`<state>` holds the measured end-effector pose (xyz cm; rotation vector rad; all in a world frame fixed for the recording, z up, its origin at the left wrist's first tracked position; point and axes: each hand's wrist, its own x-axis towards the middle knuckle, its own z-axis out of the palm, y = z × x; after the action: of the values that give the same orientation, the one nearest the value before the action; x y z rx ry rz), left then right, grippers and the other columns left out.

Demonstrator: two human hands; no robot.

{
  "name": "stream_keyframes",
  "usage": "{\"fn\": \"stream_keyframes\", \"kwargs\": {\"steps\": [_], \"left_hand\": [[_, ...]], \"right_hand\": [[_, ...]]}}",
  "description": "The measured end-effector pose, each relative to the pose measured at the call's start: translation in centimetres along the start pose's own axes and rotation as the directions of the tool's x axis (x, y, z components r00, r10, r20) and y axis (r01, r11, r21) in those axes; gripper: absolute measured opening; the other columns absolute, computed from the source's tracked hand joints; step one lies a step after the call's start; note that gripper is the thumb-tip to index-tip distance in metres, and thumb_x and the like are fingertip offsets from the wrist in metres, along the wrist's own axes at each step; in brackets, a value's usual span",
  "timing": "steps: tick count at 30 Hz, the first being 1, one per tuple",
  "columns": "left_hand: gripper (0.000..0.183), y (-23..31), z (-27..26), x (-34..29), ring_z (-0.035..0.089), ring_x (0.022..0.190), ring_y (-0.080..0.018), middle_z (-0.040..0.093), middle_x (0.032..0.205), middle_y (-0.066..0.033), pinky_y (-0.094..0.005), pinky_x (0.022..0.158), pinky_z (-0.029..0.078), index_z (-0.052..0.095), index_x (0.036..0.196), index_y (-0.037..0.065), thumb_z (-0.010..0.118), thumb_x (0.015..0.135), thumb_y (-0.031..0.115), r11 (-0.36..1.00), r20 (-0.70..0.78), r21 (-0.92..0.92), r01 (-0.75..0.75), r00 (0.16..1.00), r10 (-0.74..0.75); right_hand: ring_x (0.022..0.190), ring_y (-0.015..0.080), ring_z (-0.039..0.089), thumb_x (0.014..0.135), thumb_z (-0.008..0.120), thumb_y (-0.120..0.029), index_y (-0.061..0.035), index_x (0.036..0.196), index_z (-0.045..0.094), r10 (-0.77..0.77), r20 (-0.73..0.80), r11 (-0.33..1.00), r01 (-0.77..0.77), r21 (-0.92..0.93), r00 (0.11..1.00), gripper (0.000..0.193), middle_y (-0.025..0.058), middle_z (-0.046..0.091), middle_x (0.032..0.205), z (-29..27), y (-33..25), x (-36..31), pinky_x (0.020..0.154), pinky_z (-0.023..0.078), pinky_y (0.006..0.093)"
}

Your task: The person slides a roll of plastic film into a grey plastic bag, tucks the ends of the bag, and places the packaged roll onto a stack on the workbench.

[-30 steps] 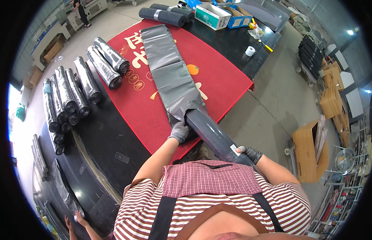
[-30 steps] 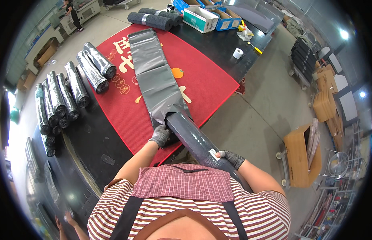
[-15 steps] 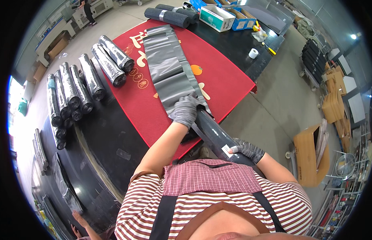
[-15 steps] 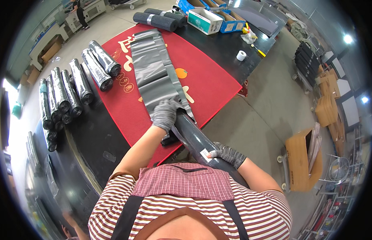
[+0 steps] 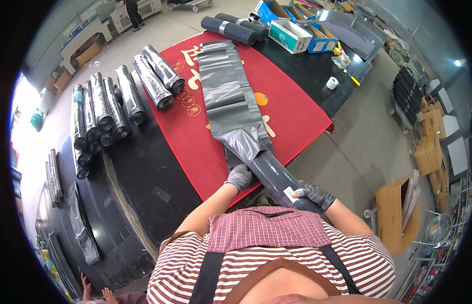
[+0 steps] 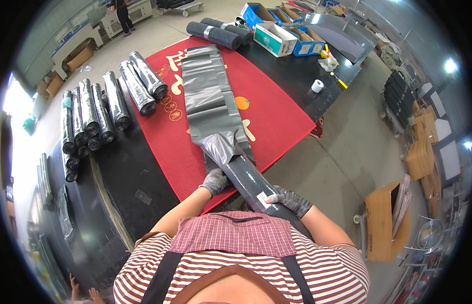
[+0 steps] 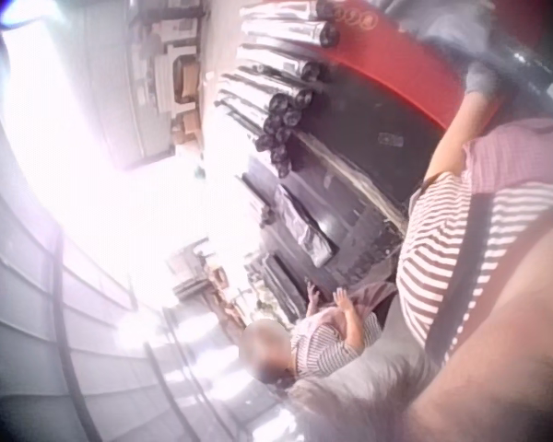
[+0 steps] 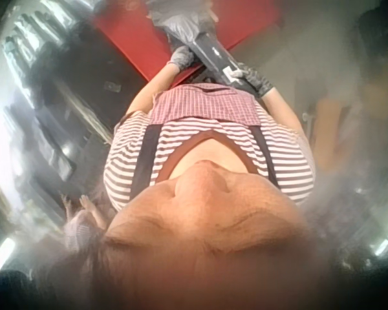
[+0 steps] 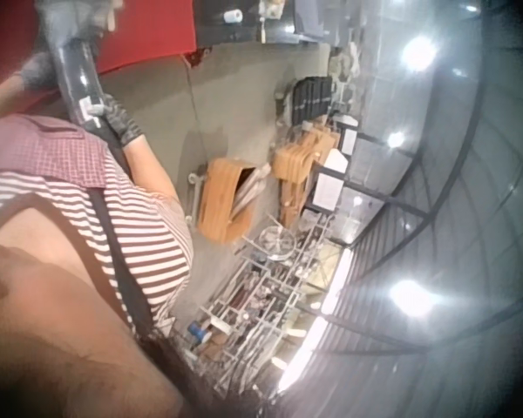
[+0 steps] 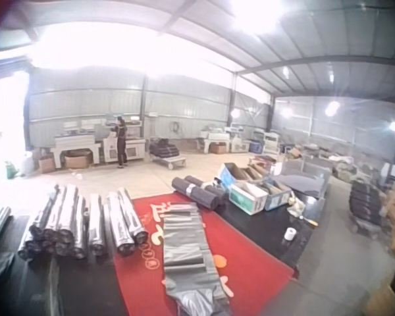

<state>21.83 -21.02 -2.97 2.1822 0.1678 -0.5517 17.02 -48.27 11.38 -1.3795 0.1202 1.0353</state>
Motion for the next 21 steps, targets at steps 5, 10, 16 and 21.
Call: {"fn": "stream_keyframes", "kwargs": {"steps": [5,10,16,21], "left_hand": [[0.039,4.4,-3.9,-5.0,0.062,0.093,-0.0373,0.065,0.096,-0.0239,-0.0439,0.084,0.048,0.066,0.098,0.000,0.054,0.084,0.035,0.907,0.305,0.306,-0.289,0.932,0.194],[0.049,7.3,-5.8,-5.2,0.061,0.096,-0.0369,0.056,0.110,-0.0237,-0.0443,0.082,0.050,0.059,0.113,0.001,0.060,0.081,0.038,0.822,-0.280,0.522,-0.228,0.864,0.418],[0.044,11.6,-5.2,1.6,0.060,0.102,-0.0300,0.059,0.109,-0.0188,-0.0404,0.080,0.051,0.059,0.115,-0.001,0.062,0.078,0.022,0.652,-0.153,0.747,-0.129,0.922,0.357],[0.021,14.3,-2.7,-1.5,0.060,0.098,-0.0251,0.061,0.102,-0.0113,-0.0403,0.073,0.053,0.069,0.095,0.010,0.061,0.077,0.016,0.485,0.063,0.807,-0.337,0.865,0.497]], "right_hand": [[0.080,0.0137,0.060,0.073,0.071,-0.029,0.0008,0.115,0.057,0.021,-0.008,0.999,-0.021,-0.040,1.000,0.053,0.0080,0.064,0.096,-0.3,-0.3,0.2,0.074,0.049,0.0256],[0.074,0.0145,0.061,0.073,0.071,-0.029,0.0008,0.111,0.059,0.058,-0.005,0.991,-0.058,-0.123,0.998,0.050,0.0085,0.065,0.091,-0.6,-0.6,1.2,0.070,0.050,0.0266],[0.079,0.0165,0.062,0.067,0.076,-0.038,-0.0003,0.110,0.061,0.005,-0.076,0.928,-0.033,-0.370,0.997,0.060,0.0100,0.066,0.091,-1.7,-0.1,2.8,0.075,0.049,0.0303],[0.077,0.0167,0.061,0.068,0.074,-0.033,0.0005,0.106,0.062,-0.002,-0.128,0.890,-0.056,-0.452,0.992,0.053,0.0100,0.065,0.091,-1.5,-0.7,2.7,0.073,0.049,0.0286]]}}
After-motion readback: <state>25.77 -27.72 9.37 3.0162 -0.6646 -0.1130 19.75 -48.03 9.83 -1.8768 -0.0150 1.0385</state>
